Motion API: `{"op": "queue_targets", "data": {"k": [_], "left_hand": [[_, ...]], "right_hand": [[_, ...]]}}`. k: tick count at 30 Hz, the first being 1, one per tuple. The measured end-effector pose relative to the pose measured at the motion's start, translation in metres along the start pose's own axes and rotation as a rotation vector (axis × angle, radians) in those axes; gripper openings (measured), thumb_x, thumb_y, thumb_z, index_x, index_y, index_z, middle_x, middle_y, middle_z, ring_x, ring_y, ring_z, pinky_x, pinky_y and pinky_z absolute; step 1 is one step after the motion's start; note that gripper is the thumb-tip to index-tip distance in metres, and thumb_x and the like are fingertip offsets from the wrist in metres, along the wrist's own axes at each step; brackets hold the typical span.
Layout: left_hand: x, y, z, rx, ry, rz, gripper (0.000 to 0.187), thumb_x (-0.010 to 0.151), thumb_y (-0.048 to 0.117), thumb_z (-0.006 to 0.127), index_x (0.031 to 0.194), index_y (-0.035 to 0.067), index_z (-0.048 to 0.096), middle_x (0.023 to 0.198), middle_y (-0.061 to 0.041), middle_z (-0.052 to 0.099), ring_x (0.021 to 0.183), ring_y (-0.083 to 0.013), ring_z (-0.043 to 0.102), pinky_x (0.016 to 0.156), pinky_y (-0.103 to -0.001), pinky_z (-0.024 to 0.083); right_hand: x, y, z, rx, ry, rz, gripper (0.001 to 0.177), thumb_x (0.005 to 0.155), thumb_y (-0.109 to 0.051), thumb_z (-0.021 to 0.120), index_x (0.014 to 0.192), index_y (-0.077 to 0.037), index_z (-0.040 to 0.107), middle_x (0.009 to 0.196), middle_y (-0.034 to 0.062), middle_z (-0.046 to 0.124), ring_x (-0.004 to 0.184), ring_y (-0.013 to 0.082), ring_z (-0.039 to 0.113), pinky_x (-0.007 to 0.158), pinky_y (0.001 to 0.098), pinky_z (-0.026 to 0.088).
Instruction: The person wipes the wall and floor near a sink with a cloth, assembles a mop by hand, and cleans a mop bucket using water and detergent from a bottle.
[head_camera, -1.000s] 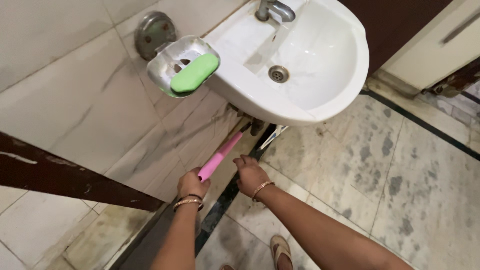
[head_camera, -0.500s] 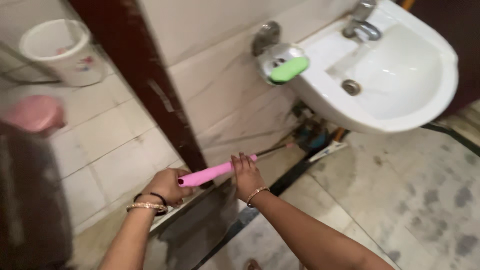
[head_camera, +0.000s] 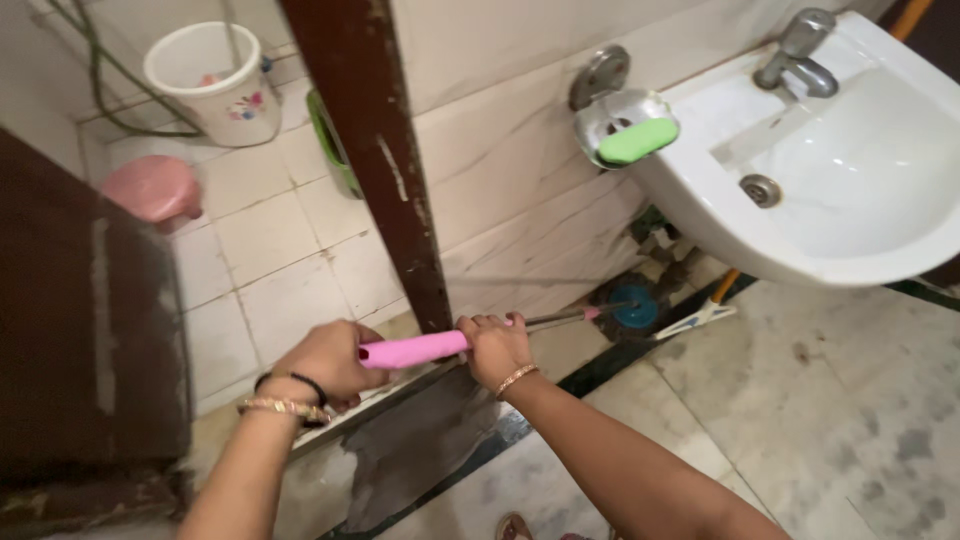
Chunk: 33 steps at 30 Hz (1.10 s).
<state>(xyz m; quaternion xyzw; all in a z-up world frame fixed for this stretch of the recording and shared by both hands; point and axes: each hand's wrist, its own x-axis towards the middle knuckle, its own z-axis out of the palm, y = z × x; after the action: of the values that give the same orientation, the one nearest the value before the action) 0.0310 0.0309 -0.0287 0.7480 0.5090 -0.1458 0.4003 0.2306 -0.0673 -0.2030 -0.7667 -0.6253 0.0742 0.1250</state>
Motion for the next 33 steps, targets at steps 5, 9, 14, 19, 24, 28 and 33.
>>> {"op": "queue_targets", "data": {"k": [5, 9, 14, 19, 24, 28, 33], "left_hand": [[0.059, -0.020, 0.084, 0.153, 0.127, 0.169, 0.045, 0.070, 0.025, 0.089, 0.112, 0.014, 0.079, 0.096, -0.012, 0.079, 0.087, -0.0241, 0.075, 0.084, -0.036, 0.059], [0.108, -0.018, 0.151, 0.064, 0.141, 0.109, 0.044, 0.071, 0.030, 0.088, 0.112, 0.019, 0.076, 0.102, -0.012, 0.077, 0.098, -0.0294, 0.074, 0.091, -0.041, 0.057], [0.156, 0.026, 0.193, -0.017, 0.204, 0.203, 0.034, 0.078, 0.031, 0.080, 0.110, 0.024, 0.078, 0.102, -0.015, 0.076, 0.099, -0.0341, 0.072, 0.090, -0.044, 0.057], [0.188, 0.080, 0.209, 0.004, 0.205, 0.177, 0.031, 0.079, 0.027, 0.079, 0.110, 0.023, 0.077, 0.106, -0.014, 0.075, 0.102, -0.0340, 0.071, 0.091, -0.044, 0.056], [0.216, 0.112, 0.243, -0.020, 0.221, 0.261, 0.043, 0.076, 0.023, 0.082, 0.117, 0.018, 0.073, 0.106, -0.017, 0.074, 0.102, -0.0363, 0.070, 0.091, -0.045, 0.056], [0.231, 0.126, 0.247, 0.061, 0.211, 0.259, 0.037, 0.078, 0.026, 0.082, 0.112, 0.013, 0.074, 0.107, -0.017, 0.073, 0.104, -0.0369, 0.069, 0.092, -0.046, 0.055], [0.221, 0.114, 0.211, 0.061, 0.230, 0.323, 0.038, 0.077, 0.027, 0.082, 0.112, 0.015, 0.075, 0.107, -0.017, 0.074, 0.104, -0.0364, 0.070, 0.094, -0.045, 0.055]], "right_hand": [[-0.012, 0.053, 0.026, 0.015, -0.126, 0.118, 0.037, 0.079, -0.030, 0.075, 0.113, -0.020, 0.065, 0.112, 0.0041, 0.068, 0.117, 0.0268, 0.059, 0.104, 0.0540, 0.036], [-0.033, 0.105, 0.052, 0.060, -0.095, 0.151, 0.042, 0.084, -0.006, 0.062, 0.126, -0.014, 0.063, 0.129, 0.0110, 0.063, 0.126, 0.0317, 0.055, 0.103, 0.0479, 0.043], [-0.055, 0.139, 0.050, 0.020, -0.170, 0.229, 0.059, 0.075, -0.001, 0.065, 0.133, -0.010, 0.056, 0.146, 0.0187, 0.048, 0.136, 0.0343, 0.044, 0.108, 0.0480, 0.039], [-0.064, 0.157, 0.036, 0.020, -0.144, 0.285, 0.061, 0.079, 0.002, 0.064, 0.138, -0.009, 0.053, 0.151, 0.0194, 0.045, 0.143, 0.0343, 0.039, 0.110, 0.0476, 0.040], [-0.065, 0.167, 0.014, 0.051, -0.128, 0.333, 0.064, 0.077, 0.000, 0.066, 0.138, -0.008, 0.053, 0.150, 0.0195, 0.046, 0.141, 0.0345, 0.041, 0.110, 0.0454, 0.040], [-0.065, 0.172, 0.001, 0.055, -0.107, 0.333, 0.063, 0.078, 0.001, 0.066, 0.140, -0.006, 0.052, 0.147, 0.0211, 0.048, 0.138, 0.0351, 0.044, 0.110, 0.0446, 0.041], [-0.068, 0.159, -0.009, 0.098, -0.081, 0.353, 0.062, 0.077, 0.000, 0.066, 0.137, -0.007, 0.054, 0.148, 0.0213, 0.047, 0.139, 0.0362, 0.043, 0.110, 0.0445, 0.041]]}}
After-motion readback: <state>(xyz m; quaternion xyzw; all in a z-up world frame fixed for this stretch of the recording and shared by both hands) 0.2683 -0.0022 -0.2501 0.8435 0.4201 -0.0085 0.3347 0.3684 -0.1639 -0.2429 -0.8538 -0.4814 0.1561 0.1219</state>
